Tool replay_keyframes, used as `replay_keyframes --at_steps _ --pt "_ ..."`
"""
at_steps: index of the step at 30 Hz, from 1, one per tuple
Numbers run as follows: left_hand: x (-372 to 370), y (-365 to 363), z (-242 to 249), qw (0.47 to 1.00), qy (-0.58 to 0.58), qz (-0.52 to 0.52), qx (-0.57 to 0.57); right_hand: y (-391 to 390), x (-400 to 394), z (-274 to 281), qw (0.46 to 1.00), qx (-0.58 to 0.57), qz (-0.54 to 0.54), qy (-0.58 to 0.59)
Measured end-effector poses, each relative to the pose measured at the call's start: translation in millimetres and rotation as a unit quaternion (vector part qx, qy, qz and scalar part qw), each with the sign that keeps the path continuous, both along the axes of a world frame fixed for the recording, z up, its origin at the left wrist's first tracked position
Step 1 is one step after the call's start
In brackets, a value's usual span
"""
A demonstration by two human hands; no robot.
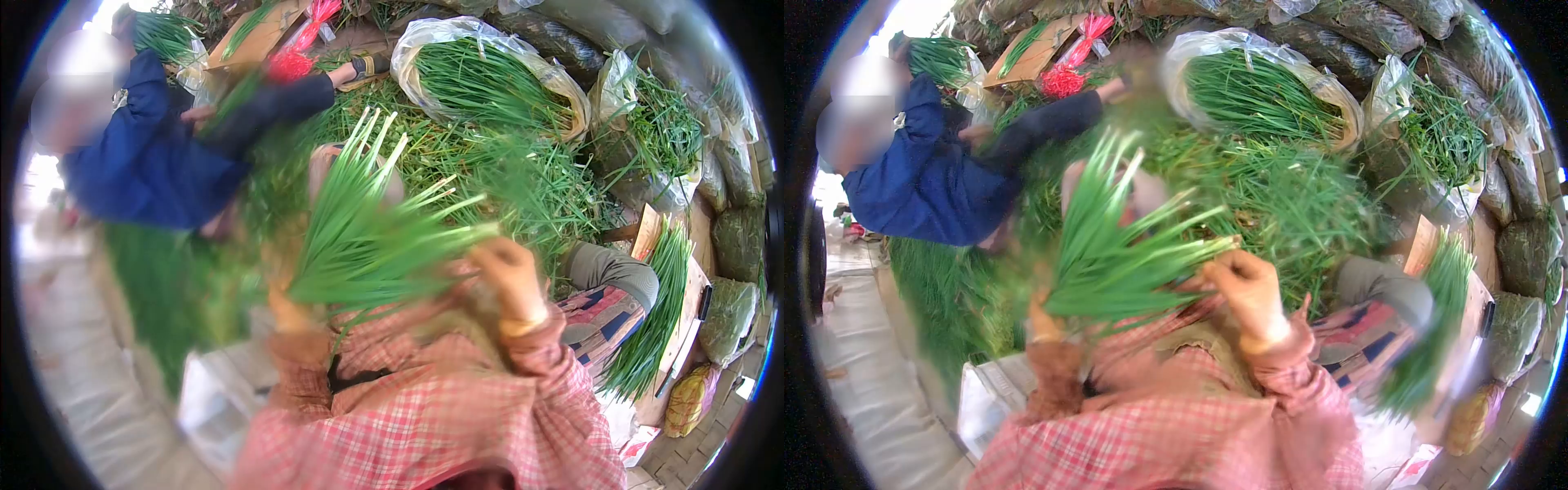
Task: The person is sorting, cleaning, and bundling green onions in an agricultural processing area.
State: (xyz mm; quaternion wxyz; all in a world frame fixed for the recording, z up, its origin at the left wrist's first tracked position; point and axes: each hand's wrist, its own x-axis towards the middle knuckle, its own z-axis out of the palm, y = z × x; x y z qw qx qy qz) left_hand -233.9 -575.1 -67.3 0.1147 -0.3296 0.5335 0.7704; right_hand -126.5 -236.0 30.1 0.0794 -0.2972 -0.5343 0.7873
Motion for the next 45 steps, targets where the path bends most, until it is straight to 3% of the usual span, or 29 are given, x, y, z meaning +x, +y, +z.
replay_keyframes --at_steps 1,2,3,5,6,7,9,10,12,15,18,22,25,27,29,30,31,33,34,37,40,45 --pt "0 0 -2 1.0 -0.013 0.004 -0.001 6 8 7 0.992 -0.124 0.01 0.021" --pt "1 2 -1 1.0 -0.028 0.006 0.0 15 19 -8 0.972 -0.141 -0.01 0.188" --pt "4 5 2 0.999 -0.044 0.009 0.0 21 25 -4 0.947 -0.174 -0.068 0.262" --pt "8 11 11 0.997 -0.073 0.011 -0.001 57 30 6 0.896 -0.195 -0.034 0.397" --pt "9 16 16 0.996 -0.085 0.011 0.0 75 37 -1 0.959 -0.046 -0.078 0.267" --pt "11 24 23 0.999 -0.052 0.015 0.001 86 41 -8 0.979 0.107 -0.12 0.126" --pt "13 43 34 1.0 0.016 0.018 0.007 76 19 -12 0.916 0.4 -0.004 0.026" --pt "10 42 30 0.999 0.025 0.007 0.022 73 11 -20 0.893 0.442 0.077 0.039" --pt "9 37 28 0.998 0.04 -0.009 0.048 45 -8 -11 0.956 0.252 0.139 0.053" --pt "17 57 51 0.998 0.054 0.036 -0.022 16 -26 -22 0.992 0.061 0.11 0.02" --pt "13 46 44 0.997 0.065 0.009 -0.039 14 -26 -23 0.996 0.006 0.092 0.01" --pt "15 47 37 0.998 0.049 0.031 -0.013 15 -16 -21 0.994 0.086 0.055 0.043" --pt "13 40 27 0.999 0.014 0.035 -0.006 35 -3 -33 0.998 0.052 0.014 0.008" --pt "14 48 37 0.999 -0.006 0.047 -0.015 58 4 -47 0.99 0.118 -0.044 0.057" --pt "14 42 31 0.999 -0.015 0.028 -0.025 87 13 -48 0.98 0.112 -0.103 0.129" --pt "14 39 26 0.999 -0.018 0.017 -0.031 102 17 -41 0.972 0.151 -0.131 0.124" --pt "12 37 25 0.999 -0.024 0.013 -0.033 114 23 -29 0.976 0.072 -0.183 0.095" --pt "13 33 18 0.999 -0.026 0.008 -0.037 137 27 -28 0.964 0.144 -0.219 0.041" --pt "12 30 14 0.999 -0.024 0.008 -0.039 140 25 -31 0.956 0.246 -0.155 -0.024" --pt "7 7 -12 0.997 0.006 -0.001 -0.076 79 -6 -16 0.939 0.337 0.004 0.065" --pt "6 4 -6 0.992 0.042 -0.005 -0.115 51 -21 -30 0.973 0.138 0.149 0.107" --pt "3 30 35 0.993 0.107 0.038 -0.039 120 -19 -30 0.958 0.28 -0.059 -0.03"
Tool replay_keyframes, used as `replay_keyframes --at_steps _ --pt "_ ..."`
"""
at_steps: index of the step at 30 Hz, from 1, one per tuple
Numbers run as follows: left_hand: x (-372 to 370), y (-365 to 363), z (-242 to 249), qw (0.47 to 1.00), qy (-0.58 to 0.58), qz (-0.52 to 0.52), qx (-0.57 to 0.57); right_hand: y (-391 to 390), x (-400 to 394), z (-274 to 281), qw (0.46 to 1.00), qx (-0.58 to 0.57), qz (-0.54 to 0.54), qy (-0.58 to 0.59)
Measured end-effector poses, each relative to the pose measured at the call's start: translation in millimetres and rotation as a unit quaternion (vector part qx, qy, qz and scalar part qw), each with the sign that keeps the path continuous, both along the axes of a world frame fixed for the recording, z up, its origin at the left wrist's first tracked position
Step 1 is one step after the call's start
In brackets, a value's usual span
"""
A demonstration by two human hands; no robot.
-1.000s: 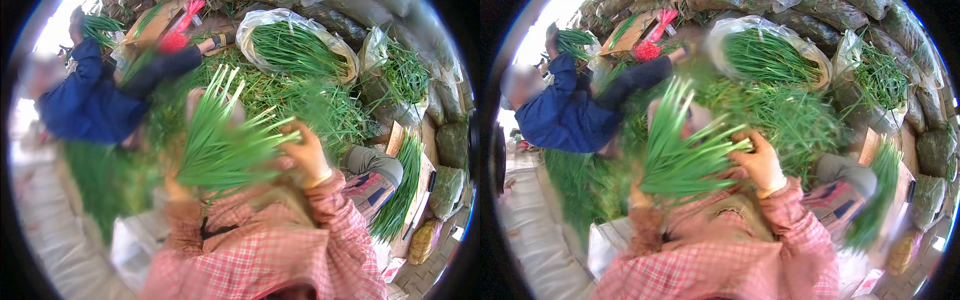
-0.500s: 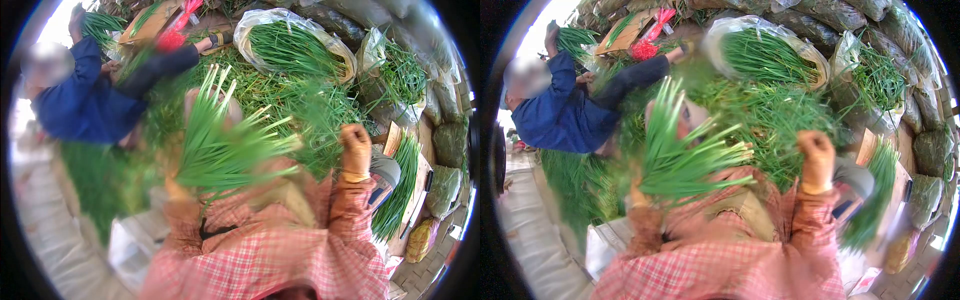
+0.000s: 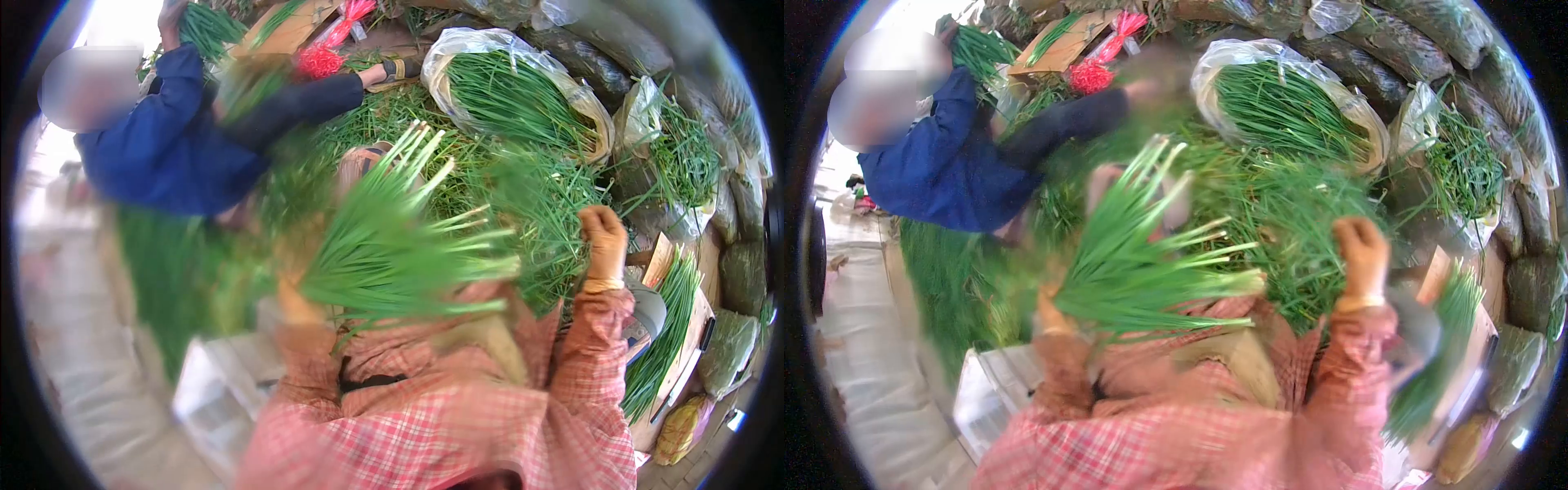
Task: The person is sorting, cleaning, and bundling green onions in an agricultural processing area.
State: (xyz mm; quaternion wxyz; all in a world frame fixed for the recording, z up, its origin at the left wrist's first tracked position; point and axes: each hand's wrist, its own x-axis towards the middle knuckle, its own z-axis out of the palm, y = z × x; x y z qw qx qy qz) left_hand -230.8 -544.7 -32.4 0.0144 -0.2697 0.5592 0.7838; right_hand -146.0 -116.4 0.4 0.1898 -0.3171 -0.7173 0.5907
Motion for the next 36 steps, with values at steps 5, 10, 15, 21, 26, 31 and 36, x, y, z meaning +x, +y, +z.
replay_keyframes --at_steps 5,10,15,21,26,31,36 --pt "2 -4 4 0.992 0.083 -0.038 -0.082 -34 -7 64 0.997 -0.022 0.036 0.071" --pt "-21 -38 -35 0.992 0.11 0.025 0.059 -19 11 102 0.89 -0.001 0.301 0.344" --pt "-33 -40 -37 0.987 0.105 0.031 0.117 -17 24 -6 0.975 0.209 0.075 -0.001" --pt "-38 -30 -12 0.963 0.232 -0.022 0.133 -105 -37 38 0.844 0.452 0.289 -0.009" --pt "-31 18 50 0.982 0.157 0.06 0.089 -164 -70 3 0.865 0.318 0.365 -0.135" --pt "-36 21 67 0.973 0.214 0.022 0.089 -154 -58 -10 0.961 -0.085 0.253 -0.069" --pt "-51 38 89 0.948 0.299 -0.01 0.104 -118 -32 -28 0.963 -0.2 0.175 -0.043"
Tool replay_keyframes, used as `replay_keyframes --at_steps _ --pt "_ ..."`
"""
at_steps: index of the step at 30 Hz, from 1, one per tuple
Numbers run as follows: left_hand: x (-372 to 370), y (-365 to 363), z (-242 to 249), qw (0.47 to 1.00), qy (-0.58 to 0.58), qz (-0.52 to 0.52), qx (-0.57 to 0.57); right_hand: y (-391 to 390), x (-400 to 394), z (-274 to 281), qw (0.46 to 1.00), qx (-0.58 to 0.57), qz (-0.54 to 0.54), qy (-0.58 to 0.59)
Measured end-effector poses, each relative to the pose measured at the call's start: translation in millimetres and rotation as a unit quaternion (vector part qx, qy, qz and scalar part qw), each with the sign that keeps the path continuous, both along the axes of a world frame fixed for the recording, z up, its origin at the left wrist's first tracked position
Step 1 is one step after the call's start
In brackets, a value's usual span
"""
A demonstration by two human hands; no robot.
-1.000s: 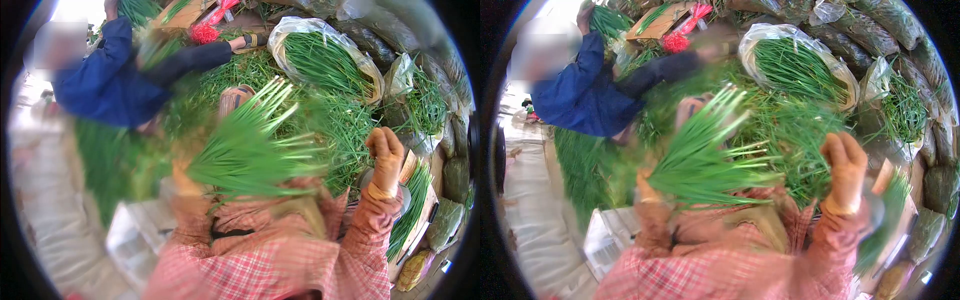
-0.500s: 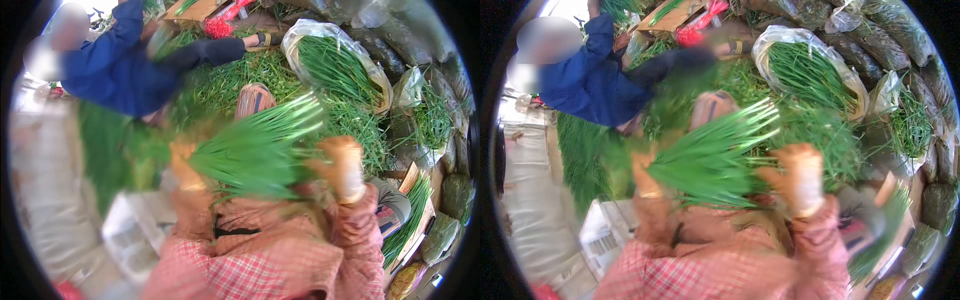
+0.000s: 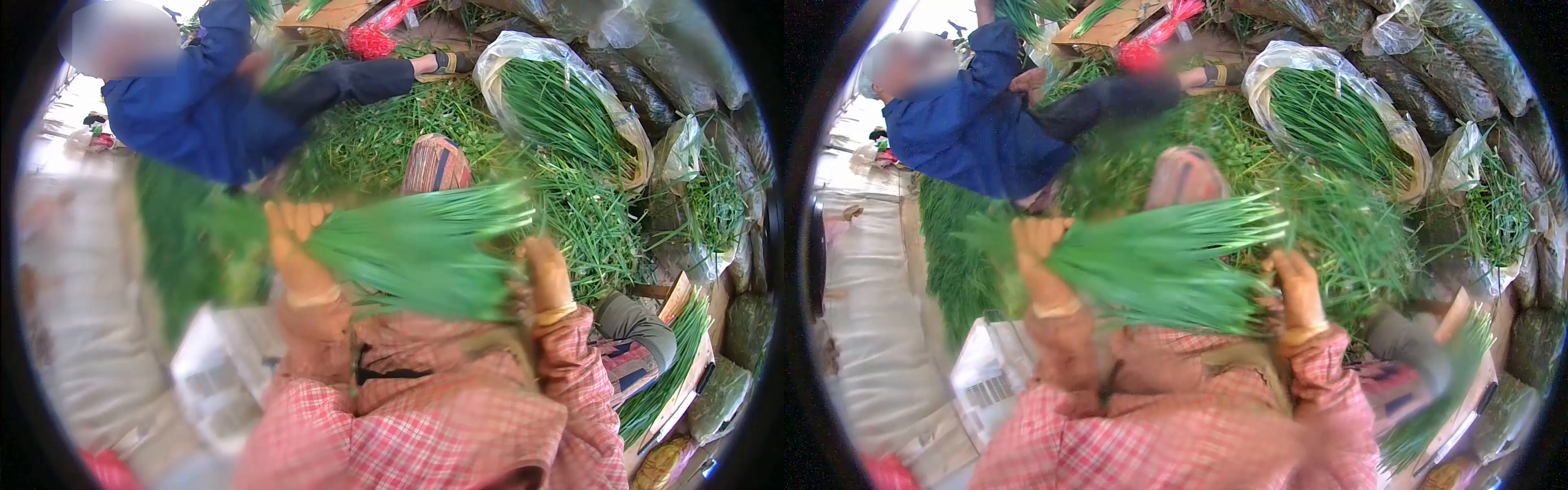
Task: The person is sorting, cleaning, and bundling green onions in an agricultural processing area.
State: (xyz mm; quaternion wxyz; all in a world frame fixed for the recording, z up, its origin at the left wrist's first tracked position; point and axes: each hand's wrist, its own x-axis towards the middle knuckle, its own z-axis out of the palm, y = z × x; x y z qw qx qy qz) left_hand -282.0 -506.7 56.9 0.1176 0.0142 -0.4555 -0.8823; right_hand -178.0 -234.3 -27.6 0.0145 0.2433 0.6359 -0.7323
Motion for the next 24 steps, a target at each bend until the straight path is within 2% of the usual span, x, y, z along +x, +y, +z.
replay_keyframes --at_steps 3,4,5,6,7,8,9,10,11,12,13,14,15,16,17,18,20,21,22,23,24 --pt "-16 3 14 0.996 -0.006 -0.053 0.072 27 12 -11 0.996 0.073 -0.03 0.05" --pt "-22 5 18 0.992 -0.001 -0.078 0.095 43 17 -10 0.998 -0.023 -0.061 0.014" --pt "-28 12 29 0.99 -0.001 -0.078 0.121 54 19 1 0.994 -0.018 -0.091 0.049" --pt "-34 16 38 0.989 0.004 -0.085 0.121 70 21 0 0.971 -0.115 -0.202 0.06" --pt "-41 19 48 0.988 0.013 -0.092 0.121 91 26 4 0.97 -0.085 -0.219 0.07" --pt "-49 22 58 0.988 0.023 -0.099 0.12 117 38 5 0.967 -0.101 -0.208 0.105" --pt "-56 25 68 0.984 0.038 -0.119 0.128 118 41 32 0.948 -0.081 -0.293 0.089" --pt "-61 32 81 0.988 0.045 -0.103 0.107 121 49 55 0.938 -0.093 -0.321 0.097" --pt "-65 42 93 0.991 0.052 -0.088 0.087 154 73 31 0.955 -0.103 -0.201 0.192" --pt "-71 49 103 0.993 0.058 -0.074 0.068 156 86 31 0.956 -0.111 -0.181 0.203" --pt "-80 54 109 0.991 0.095 -0.085 0.048 151 90 23 0.965 0.004 -0.129 0.228" --pt "-87 59 118 0.99 0.11 -0.085 0.029 146 94 -5 0.973 0.156 -0.002 0.169" --pt "-93 67 128 0.988 0.124 -0.088 0.011 141 97 -33 0.933 0.311 0.122 0.137" --pt "-98 76 137 0.986 0.141 -0.091 -0.005 132 94 -30 0.852 0.493 0.137 0.11" --pt "-101 88 146 0.982 0.156 -0.102 0.006 122 91 -27 0.708 0.691 0.134 0.058" --pt "-102 100 154 0.975 0.19 -0.111 -0.015 113 87 -23 0.56 0.821 0.11 0.012" --pt "-96 122 167 0.959 0.254 -0.109 -0.055 85 60 45 0.747 0.642 0.166 -0.05" --pt "-93 134 173 0.952 0.278 -0.105 -0.076 64 49 68 0.858 0.478 0.182 -0.035" --pt "-90 145 177 0.945 0.29 -0.124 -0.088 47 39 87 0.935 0.301 0.187 -0.012" --pt "-84 156 178 0.936 0.307 -0.144 -0.095 35 26 81 0.958 0.179 0.224 -0.016" --pt "-76 168 178 0.926 0.324 -0.164 -0.103 26 13 83 0.957 0.049 0.285 0.026"
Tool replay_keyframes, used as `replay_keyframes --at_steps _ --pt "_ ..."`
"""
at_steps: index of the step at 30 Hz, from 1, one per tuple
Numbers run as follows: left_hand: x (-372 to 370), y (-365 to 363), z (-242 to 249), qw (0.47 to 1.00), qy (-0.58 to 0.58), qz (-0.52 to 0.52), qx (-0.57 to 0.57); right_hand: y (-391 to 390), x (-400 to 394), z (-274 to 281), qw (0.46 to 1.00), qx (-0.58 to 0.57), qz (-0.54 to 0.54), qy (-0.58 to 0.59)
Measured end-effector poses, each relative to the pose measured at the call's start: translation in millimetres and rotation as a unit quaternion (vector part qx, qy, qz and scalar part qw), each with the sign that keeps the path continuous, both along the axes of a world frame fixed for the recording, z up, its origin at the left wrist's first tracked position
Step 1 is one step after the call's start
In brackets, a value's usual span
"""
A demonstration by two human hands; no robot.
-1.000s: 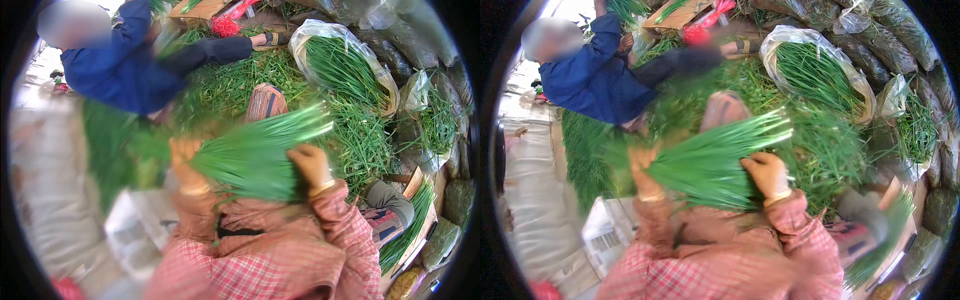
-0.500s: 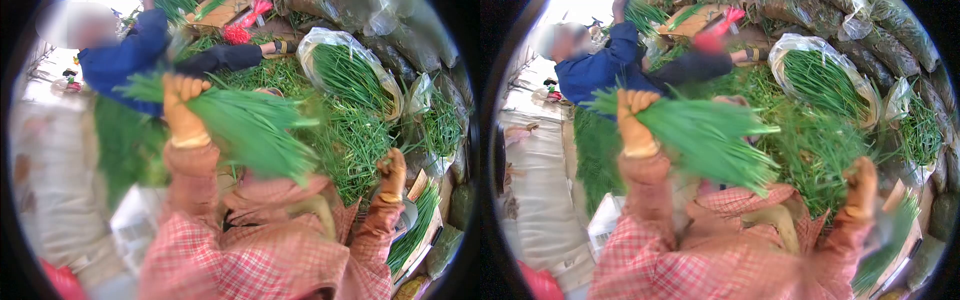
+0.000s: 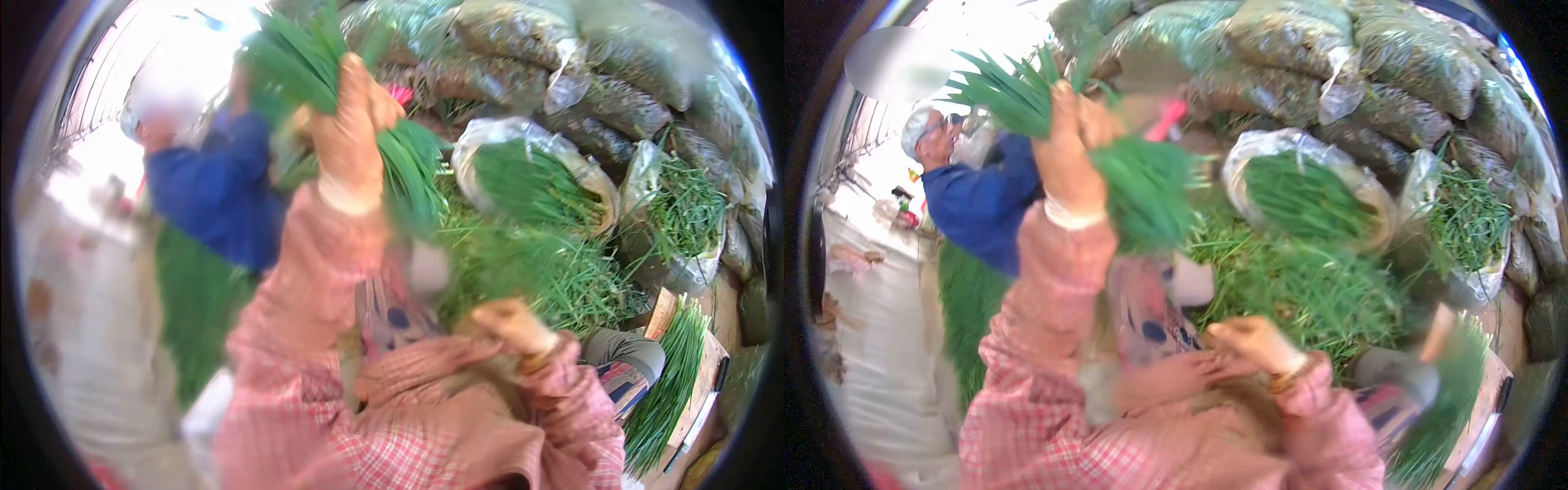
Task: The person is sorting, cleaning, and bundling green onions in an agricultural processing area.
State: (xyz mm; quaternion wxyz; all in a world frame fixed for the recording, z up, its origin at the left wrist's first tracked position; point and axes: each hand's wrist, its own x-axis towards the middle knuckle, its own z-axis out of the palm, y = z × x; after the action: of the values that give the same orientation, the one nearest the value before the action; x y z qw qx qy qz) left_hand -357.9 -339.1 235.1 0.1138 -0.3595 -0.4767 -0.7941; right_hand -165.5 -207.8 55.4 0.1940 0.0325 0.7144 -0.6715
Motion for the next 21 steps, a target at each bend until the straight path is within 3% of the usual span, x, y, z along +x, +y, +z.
replay_keyframes --at_steps 1,2,3,4,5,7,9,10,12,14,16,17,21 --pt "11 14 -5 0.998 0.039 0.049 -0.027 -11 -8 2 0.978 -0.206 0.021 -0.015" --pt "25 18 -13 0.995 0.053 -0.003 -0.08 -21 -13 7 0.913 -0.403 0.045 -0.028" --pt "44 24 -26 0.988 -0.013 0.002 -0.152 -29 -18 26 0.87 -0.491 -0.012 -0.048" --pt "60 28 -42 0.973 -0.002 -0.018 -0.228 -29 -20 44 0.813 -0.573 -0.069 -0.069" --pt "77 33 -57 0.94 0.105 -0.052 -0.32 -21 -17 48 0.764 -0.635 -0.101 -0.042" --pt "115 43 -82 0.805 0.376 -0.128 -0.44 -13 1 42 0.741 -0.66 -0.12 0.038" --pt "156 56 -117 0.694 0.545 -0.208 -0.422 -9 27 33 0.717 -0.674 -0.136 0.113" --pt "176 66 -159 0.744 0.581 -0.195 -0.266 -4 39 25 0.72 -0.665 -0.175 0.089" --pt "203 66 -175 0.719 0.649 -0.147 -0.2 10 60 3 0.726 -0.626 -0.283 -0.021" --pt "226 57 -180 0.674 0.619 -0.266 -0.302 19 79 -16 0.753 -0.598 -0.274 0.019" --pt "241 62 -194 0.699 0.603 -0.279 -0.266 35 96 -33 0.767 -0.59 -0.253 0.003" --pt "246 65 -197 0.71 0.593 -0.286 -0.248 36 99 -26 0.781 -0.547 -0.302 -0.007" --pt "248 60 -194 0.79 0.515 -0.275 -0.188 59 111 -39 0.82 -0.511 -0.258 0.021"
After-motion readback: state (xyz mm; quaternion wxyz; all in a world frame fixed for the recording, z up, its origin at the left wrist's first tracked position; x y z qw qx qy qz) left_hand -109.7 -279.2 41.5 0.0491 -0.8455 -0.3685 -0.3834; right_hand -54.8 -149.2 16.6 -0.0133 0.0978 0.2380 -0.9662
